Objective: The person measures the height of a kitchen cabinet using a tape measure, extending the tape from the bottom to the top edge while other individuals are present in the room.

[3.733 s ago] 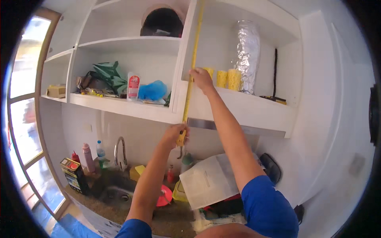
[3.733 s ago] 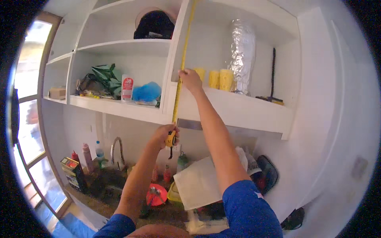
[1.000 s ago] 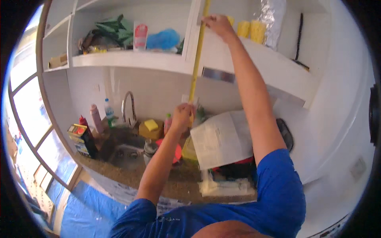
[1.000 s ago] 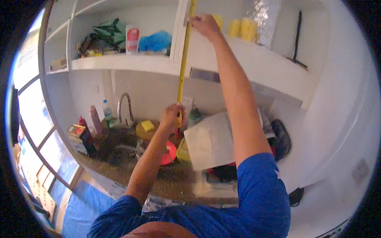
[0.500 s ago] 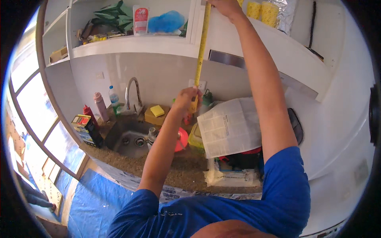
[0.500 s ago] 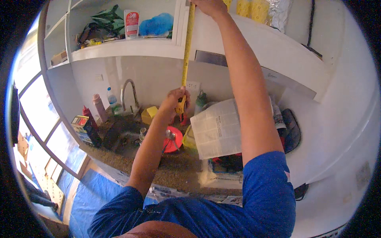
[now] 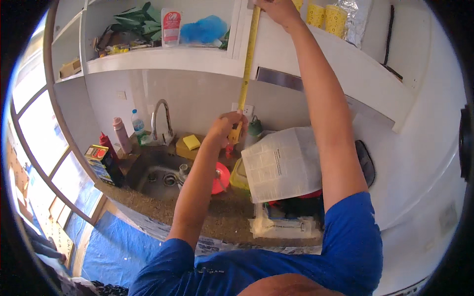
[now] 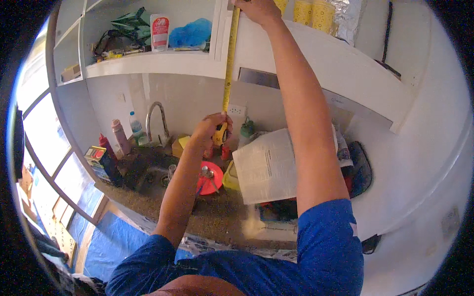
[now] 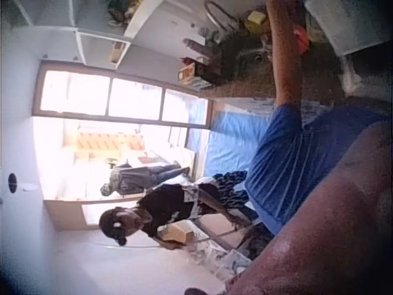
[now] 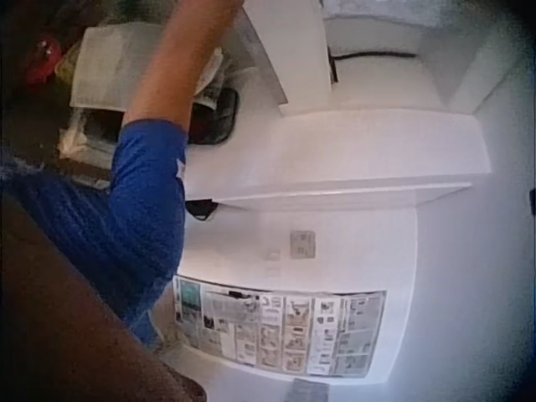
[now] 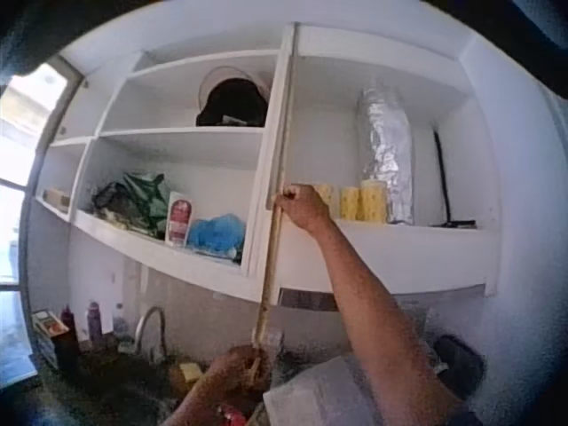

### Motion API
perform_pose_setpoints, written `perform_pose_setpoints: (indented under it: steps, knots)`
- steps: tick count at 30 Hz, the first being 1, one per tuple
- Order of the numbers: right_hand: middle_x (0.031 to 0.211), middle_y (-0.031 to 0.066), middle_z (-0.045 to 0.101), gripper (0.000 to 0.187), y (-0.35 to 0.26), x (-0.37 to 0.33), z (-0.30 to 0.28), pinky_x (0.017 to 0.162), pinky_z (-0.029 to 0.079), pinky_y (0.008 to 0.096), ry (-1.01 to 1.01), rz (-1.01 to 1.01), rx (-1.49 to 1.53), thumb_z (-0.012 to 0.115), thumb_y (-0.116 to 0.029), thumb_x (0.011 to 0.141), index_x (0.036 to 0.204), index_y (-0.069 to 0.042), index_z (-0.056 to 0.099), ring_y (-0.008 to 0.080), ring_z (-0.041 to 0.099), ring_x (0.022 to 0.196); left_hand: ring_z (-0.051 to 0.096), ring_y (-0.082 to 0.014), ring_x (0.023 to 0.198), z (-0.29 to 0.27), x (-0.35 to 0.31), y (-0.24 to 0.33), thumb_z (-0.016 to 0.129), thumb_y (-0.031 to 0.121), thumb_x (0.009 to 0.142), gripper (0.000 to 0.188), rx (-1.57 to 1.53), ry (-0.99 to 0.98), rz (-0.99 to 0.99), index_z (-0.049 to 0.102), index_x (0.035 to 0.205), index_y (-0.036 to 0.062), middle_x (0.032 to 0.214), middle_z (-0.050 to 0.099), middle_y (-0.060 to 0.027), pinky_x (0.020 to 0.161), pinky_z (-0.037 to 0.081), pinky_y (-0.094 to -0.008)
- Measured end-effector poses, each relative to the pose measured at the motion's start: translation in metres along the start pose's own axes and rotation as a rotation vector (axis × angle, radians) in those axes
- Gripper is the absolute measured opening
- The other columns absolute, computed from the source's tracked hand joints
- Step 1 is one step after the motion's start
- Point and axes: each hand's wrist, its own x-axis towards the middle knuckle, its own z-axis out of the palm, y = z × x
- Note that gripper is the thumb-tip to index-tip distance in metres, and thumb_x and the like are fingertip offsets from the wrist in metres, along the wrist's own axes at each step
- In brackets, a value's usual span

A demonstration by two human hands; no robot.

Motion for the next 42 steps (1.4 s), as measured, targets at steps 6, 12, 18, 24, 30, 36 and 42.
perform_pose_setpoints:
  steps: [6, 12, 18, 24, 30, 36, 42]
  knots:
    - [0.086, 0.0146, 0.075, 0.038, 0.003, 0.001, 0.002, 0.077, 0.055, 0.0404, 0.019, -0.011, 0.034, 0.071, -0.039, 0.087, 0.101, -0.003, 0.076, 0.0252, 0.071, 0.082, 0.063, -0.0231, 0.068, -0.013, 0.008, -0.002, 0.055, 0.033, 0.104, 0.034, -0.066, -0.065, -0.029, 0.065, 0.093, 0.0016, 0.078, 0.064, -0.0099, 0.060, 0.054, -0.0368]
    - [0.087, 0.0162, 0.075, 0.038, 0.009, 0.004, 0.003, 0.077, 0.054, 0.0416, 0.027, -0.048, -0.021, 0.071, -0.039, 0.087, 0.099, -0.003, 0.076, 0.0272, 0.072, 0.082, 0.064, -0.0228, 0.067, -0.009, 0.005, 0.006, 0.053, 0.034, 0.106, 0.035, 0.054, 0.005, 0.076, 0.064, 0.096, 0.0026, 0.081, 0.064, -0.0095, 0.065, 0.055, -0.0372]
    - [0.085, 0.0168, 0.074, 0.037, 0.001, -0.001, 0.002, 0.076, 0.054, 0.0428, 0.017, -0.043, -0.006, 0.071, -0.038, 0.087, 0.098, -0.002, 0.074, 0.0281, 0.071, 0.081, 0.062, -0.0203, 0.062, 0.003, 0.010, 0.017, 0.054, 0.038, 0.106, 0.039, 0.079, 0.049, 0.189, 0.064, 0.094, 0.0029, 0.076, 0.063, -0.0075, 0.058, 0.053, -0.0346]
    - [0.086, 0.0171, 0.073, 0.035, -0.001, -0.004, -0.001, 0.077, 0.054, 0.0425, 0.064, -0.034, -0.022, 0.071, -0.035, 0.087, 0.099, -0.002, 0.074, 0.0282, 0.071, 0.082, 0.061, -0.0172, 0.060, 0.025, 0.020, 0.042, 0.058, 0.036, 0.105, 0.036, 0.062, 0.085, 0.249, 0.065, 0.092, 0.0031, 0.075, 0.063, -0.0067, 0.055, 0.052, -0.0318]
    - [0.086, 0.0148, 0.074, 0.033, -0.009, -0.005, 0.001, 0.076, 0.053, 0.0415, 0.019, 0.001, -0.014, 0.071, -0.035, 0.087, 0.099, -0.003, 0.074, 0.0274, 0.070, 0.080, 0.061, -0.0167, 0.060, 0.016, 0.029, 0.039, 0.059, 0.038, 0.103, 0.037, 0.059, 0.127, 0.238, 0.065, 0.092, 0.0031, 0.073, 0.063, -0.0061, 0.055, 0.052, -0.0317]
    - [0.084, 0.0139, 0.074, 0.034, 0.001, -0.001, -0.007, 0.075, 0.053, 0.0411, -0.003, -0.012, -0.044, 0.070, -0.035, 0.089, 0.097, -0.004, 0.075, 0.0264, 0.070, 0.078, 0.061, -0.0170, 0.059, 0.025, 0.034, 0.038, 0.056, 0.037, 0.102, 0.036, 0.064, 0.078, 0.312, 0.065, 0.095, 0.0027, 0.072, 0.063, -0.0060, 0.053, 0.051, -0.0323]
    - [0.085, 0.0140, 0.074, 0.035, 0.001, 0.001, 0.001, 0.075, 0.053, 0.0408, 0.001, -0.044, 0.014, 0.070, -0.036, 0.089, 0.098, -0.003, 0.075, 0.0257, 0.070, 0.078, 0.061, -0.0172, 0.056, 0.022, 0.033, 0.053, 0.057, 0.040, 0.102, 0.038, 0.134, 0.159, 0.290, 0.065, 0.093, 0.0036, 0.072, 0.063, -0.0062, 0.051, 0.051, -0.0326]
